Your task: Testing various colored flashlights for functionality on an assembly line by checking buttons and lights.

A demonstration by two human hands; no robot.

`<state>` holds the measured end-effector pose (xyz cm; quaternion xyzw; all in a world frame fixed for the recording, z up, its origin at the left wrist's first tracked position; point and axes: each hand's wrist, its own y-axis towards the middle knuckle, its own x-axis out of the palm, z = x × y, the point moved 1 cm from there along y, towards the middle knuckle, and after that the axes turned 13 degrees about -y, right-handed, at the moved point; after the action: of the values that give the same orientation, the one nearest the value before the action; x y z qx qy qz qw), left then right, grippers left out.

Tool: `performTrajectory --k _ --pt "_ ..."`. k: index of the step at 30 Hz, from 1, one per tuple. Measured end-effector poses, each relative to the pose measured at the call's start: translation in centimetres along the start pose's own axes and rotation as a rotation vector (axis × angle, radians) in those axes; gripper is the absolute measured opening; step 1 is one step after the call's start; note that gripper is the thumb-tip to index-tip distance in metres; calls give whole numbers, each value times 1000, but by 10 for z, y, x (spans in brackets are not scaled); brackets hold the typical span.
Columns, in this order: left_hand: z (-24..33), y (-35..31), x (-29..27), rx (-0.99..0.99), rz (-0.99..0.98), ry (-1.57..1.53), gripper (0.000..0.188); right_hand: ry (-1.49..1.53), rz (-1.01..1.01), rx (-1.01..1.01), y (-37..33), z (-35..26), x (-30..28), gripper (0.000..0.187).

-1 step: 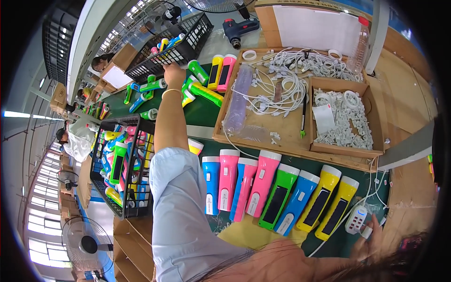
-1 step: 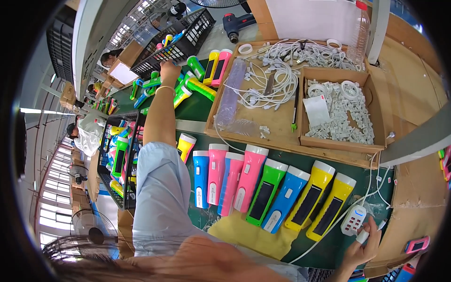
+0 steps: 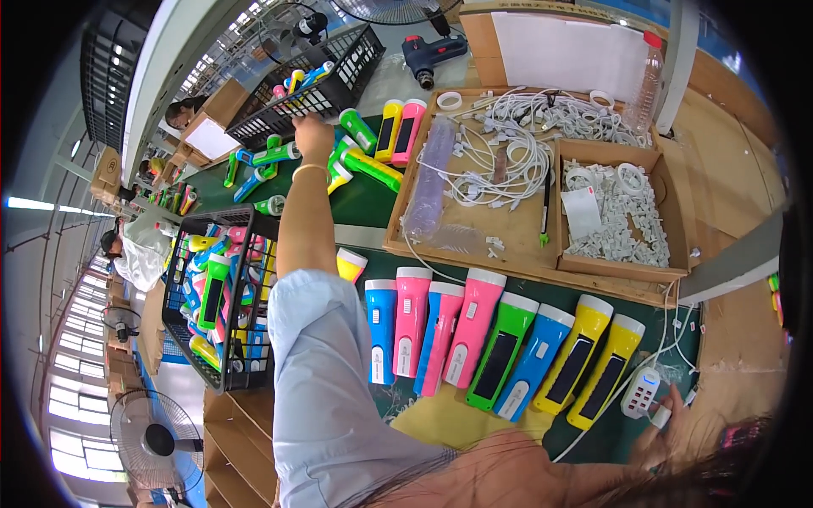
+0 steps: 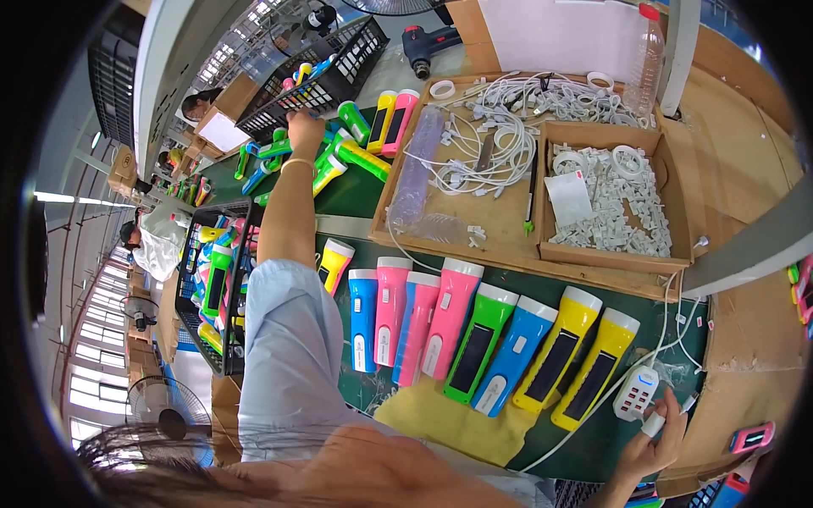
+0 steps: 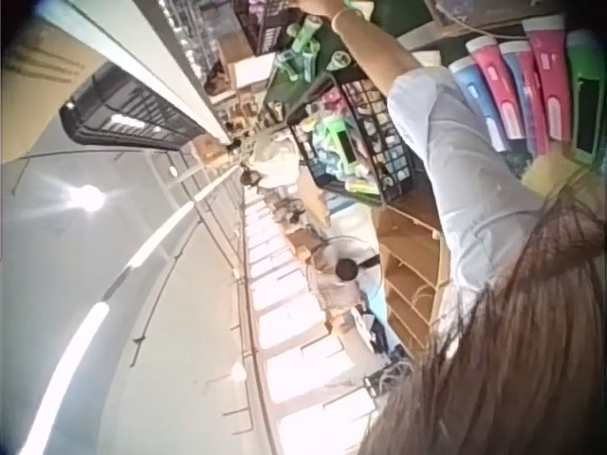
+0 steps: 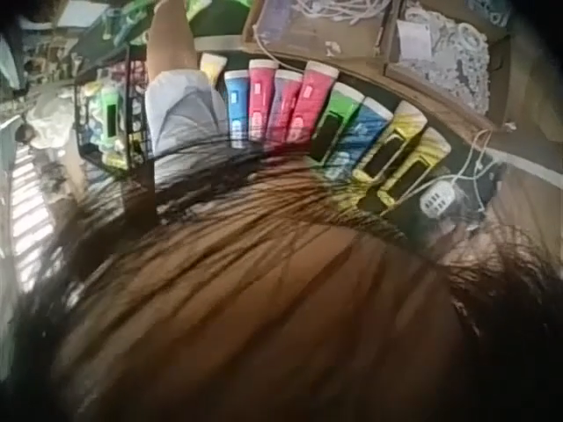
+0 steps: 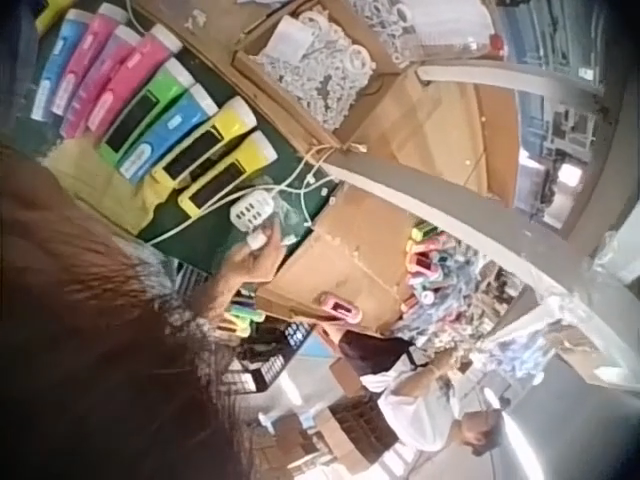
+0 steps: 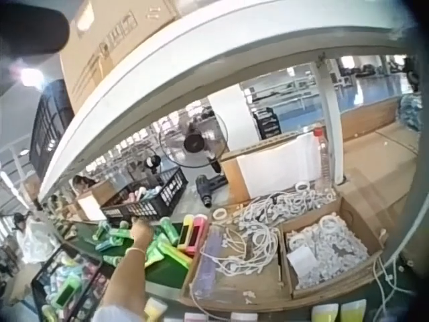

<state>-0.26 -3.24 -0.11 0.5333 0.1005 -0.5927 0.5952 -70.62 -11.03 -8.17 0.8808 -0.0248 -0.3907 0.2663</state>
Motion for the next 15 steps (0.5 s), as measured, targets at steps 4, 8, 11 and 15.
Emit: performTrajectory --k 4,8,11,15 --pt "38 -41 -49 -316 115 -1078 28 221 -62 139 -5 -23 -19 24" --pt "80 -154 -110 -686 -197 -1887 21 692 -484 139 -14 -64 -20 28" --pt "111 -283 -123 -1022 -793 -2164 30 828 -599 -26 -25 -99 -4 54" --pt "169 -458 -170 -1235 -1063 -1779 33 1163 -792 212 -37 -141 15 57"
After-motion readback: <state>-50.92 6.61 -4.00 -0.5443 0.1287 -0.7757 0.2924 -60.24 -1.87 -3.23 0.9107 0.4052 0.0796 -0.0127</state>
